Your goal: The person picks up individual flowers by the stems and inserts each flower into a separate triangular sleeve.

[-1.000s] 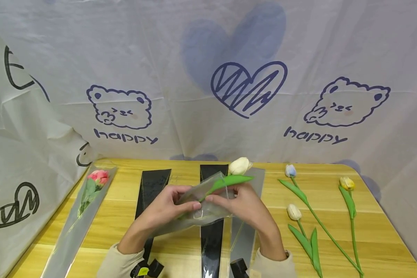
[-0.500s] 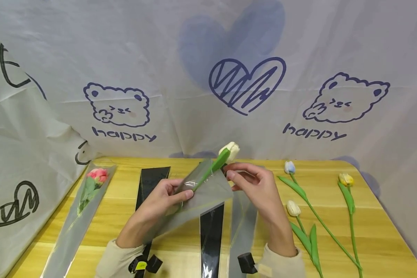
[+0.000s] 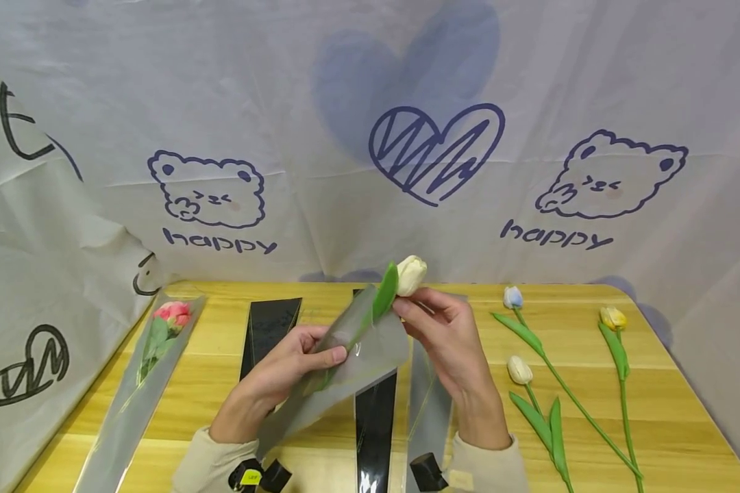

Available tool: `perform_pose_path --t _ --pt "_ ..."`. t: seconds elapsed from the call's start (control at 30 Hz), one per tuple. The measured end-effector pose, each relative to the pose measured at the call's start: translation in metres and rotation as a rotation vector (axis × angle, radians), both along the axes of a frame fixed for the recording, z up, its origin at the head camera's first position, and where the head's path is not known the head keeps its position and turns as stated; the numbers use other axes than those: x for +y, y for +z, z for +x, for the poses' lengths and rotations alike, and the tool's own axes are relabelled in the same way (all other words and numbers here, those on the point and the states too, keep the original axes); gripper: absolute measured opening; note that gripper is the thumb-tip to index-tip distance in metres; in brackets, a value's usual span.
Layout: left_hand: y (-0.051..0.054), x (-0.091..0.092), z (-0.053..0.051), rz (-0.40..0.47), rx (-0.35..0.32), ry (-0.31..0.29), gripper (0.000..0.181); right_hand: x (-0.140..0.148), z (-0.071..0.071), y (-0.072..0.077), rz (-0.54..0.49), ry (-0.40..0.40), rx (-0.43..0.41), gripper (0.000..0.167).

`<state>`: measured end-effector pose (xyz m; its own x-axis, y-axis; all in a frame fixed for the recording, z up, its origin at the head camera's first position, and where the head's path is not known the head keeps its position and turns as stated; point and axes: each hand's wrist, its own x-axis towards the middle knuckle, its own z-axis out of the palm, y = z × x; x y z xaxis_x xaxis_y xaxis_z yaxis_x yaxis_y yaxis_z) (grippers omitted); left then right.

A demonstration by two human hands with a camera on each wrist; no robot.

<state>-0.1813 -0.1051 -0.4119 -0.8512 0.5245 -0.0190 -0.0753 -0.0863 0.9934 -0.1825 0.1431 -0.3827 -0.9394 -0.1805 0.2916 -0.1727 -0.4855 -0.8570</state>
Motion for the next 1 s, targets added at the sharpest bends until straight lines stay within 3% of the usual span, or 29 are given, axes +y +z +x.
perform_pose_path --t 0.17,0.37,0.53,0.7,0.77,0.9,1.0 --pt "0.002 0.0 0.001 -0.072 -0.011 -0.014 0.028 -0.004 0.0 0.001 -0.043 -0.01 -0.027 0.035" --pt "0.007 -0.003 0.004 -0.159 0.048 -0.026 0.031 -0.011 0.006 0.009 0.014 -0.201 -0.12 0.026" --pt "0.015 0.003 0.01 -0.249 0.208 0.032 0.031 -0.015 0.01 0.016 -0.028 -0.307 -0.13 0.017" --pt "0.018 0.013 0.018 -0.409 0.483 0.177 0.024 -0.014 0.015 0.026 -0.105 -0.357 -0.134 0.028" --pt "0.018 0.018 0.02 -0.454 0.552 0.233 0.022 -0.013 0.017 0.029 -0.17 -0.384 -0.152 0.026" --pt "0.019 0.025 0.024 -0.449 0.583 0.291 0.023 -0.01 0.02 0.035 -0.287 -0.432 -0.174 0.02" --pt "0.022 0.03 0.023 -0.429 0.585 0.317 0.025 -0.008 0.02 0.035 -0.326 -0.437 -0.13 0.022"
